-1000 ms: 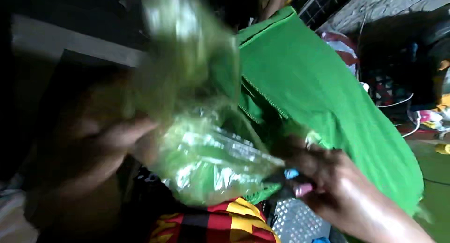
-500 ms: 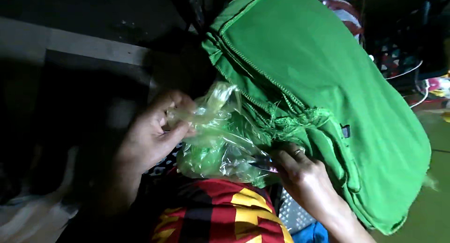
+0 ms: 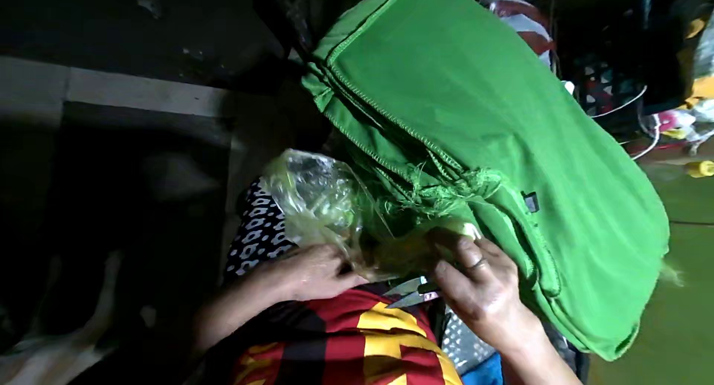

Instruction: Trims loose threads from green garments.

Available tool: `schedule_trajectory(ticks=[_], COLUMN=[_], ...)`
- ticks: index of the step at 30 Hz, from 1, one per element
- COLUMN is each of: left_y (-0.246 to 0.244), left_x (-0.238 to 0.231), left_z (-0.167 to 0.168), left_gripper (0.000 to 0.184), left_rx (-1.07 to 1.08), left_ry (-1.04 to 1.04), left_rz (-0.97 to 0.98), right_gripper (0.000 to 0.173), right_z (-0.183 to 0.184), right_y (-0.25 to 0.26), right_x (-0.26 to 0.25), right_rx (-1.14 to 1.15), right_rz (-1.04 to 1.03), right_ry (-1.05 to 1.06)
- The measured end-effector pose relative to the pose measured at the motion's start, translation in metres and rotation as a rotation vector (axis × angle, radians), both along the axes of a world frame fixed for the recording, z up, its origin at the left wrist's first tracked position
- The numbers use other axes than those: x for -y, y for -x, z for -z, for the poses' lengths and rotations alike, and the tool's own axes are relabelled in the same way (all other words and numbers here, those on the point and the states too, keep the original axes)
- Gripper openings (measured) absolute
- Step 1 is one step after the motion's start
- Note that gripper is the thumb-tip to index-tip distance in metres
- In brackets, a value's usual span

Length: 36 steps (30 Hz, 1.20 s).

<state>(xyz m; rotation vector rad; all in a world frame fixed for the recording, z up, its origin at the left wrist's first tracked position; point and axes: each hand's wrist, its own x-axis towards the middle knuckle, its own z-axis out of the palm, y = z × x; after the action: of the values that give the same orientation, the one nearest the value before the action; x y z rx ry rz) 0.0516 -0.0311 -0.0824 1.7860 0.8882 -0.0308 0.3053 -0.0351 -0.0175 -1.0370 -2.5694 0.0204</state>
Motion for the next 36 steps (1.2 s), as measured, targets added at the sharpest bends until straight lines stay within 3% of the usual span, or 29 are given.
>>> schedule_trajectory(ticks=[3, 5, 8, 11, 14, 17, 19, 21, 24, 27, 29, 32, 36], left_y=[-0.026, -0.016, 0.032, 0.082, 0.086, 0.033, 0.007, 0.007, 0.033, 0.048, 0.048, 0.047, 0.038], left_x=[-0.008, -0.008, 0.002, 0.021, 0.014, 0.007, 0.003, -0.002, -0.003, -0.006, -0.006, -0.012, -0.026], left_z=[0.009, 0.010, -0.021, -0.029, -0.045, -0.047, -0.040, -0.038, -0.032, -0.022, -0.021, -0.016, -0.012], left_gripper=[0.055, 0.055, 0.049, 0.039, 0.052, 0.075, 0.050, 0.023, 0.030, 0.034, 0.029, 0.004, 0.014], left_rx=[0.134, 0.207, 0.192, 0.328, 0.302, 0.134, 0.020, 0.005, 0.086, 0.158, 0.215, 0.505, 0.676], left_ry=[0.204, 0.166, 0.009, -0.375, -0.469, -0.700, -0.747, -0.693, -0.538, -0.555, -0.536, -0.372, -0.189], left_rz=[0.184, 0.243, 0.231, -0.157, -0.567, -0.702, -0.695, -0.727, -0.857, -0.958, -0.997, -1.002, -0.943], right_gripper=[0.017, 0.019, 0.017, 0.017, 0.019, 0.018, 0.019, 0.020, 0.017, 0.017, 0.016, 0.020, 0.028], right_z=[-0.007, -0.008, -0.005, -0.001, 0.002, 0.003, 0.002, -0.002, -0.012, -0.018, -0.002, -0.002, -0.025], right_y=[-0.008, -0.015, -0.023, -0.024, -0.017, -0.010, -0.009, -0.015, -0.024, -0.017, -0.019, -0.027, -0.034], right_x=[-0.003, -0.001, 0.005, 0.008, 0.005, 0.004, 0.006, 0.009, 0.018, 0.026, 0.028, 0.027, 0.013], right_rx=[0.019, 0.045, 0.030, -0.026, -0.066, -0.068, -0.042, 0.031, 0.128, 0.135, 0.102, 0.060, -0.071], right_rz=[0.015, 0.030, 0.050, 0.052, 0.036, 0.019, 0.026, 0.045, 0.078, 0.064, -0.039, -0.094, -0.110], right_ry=[-0.012, -0.005, 0.007, 0.052, 0.087, 0.098, 0.103, 0.140, 0.370, 0.708, 0.708, 0.763, 0.638])
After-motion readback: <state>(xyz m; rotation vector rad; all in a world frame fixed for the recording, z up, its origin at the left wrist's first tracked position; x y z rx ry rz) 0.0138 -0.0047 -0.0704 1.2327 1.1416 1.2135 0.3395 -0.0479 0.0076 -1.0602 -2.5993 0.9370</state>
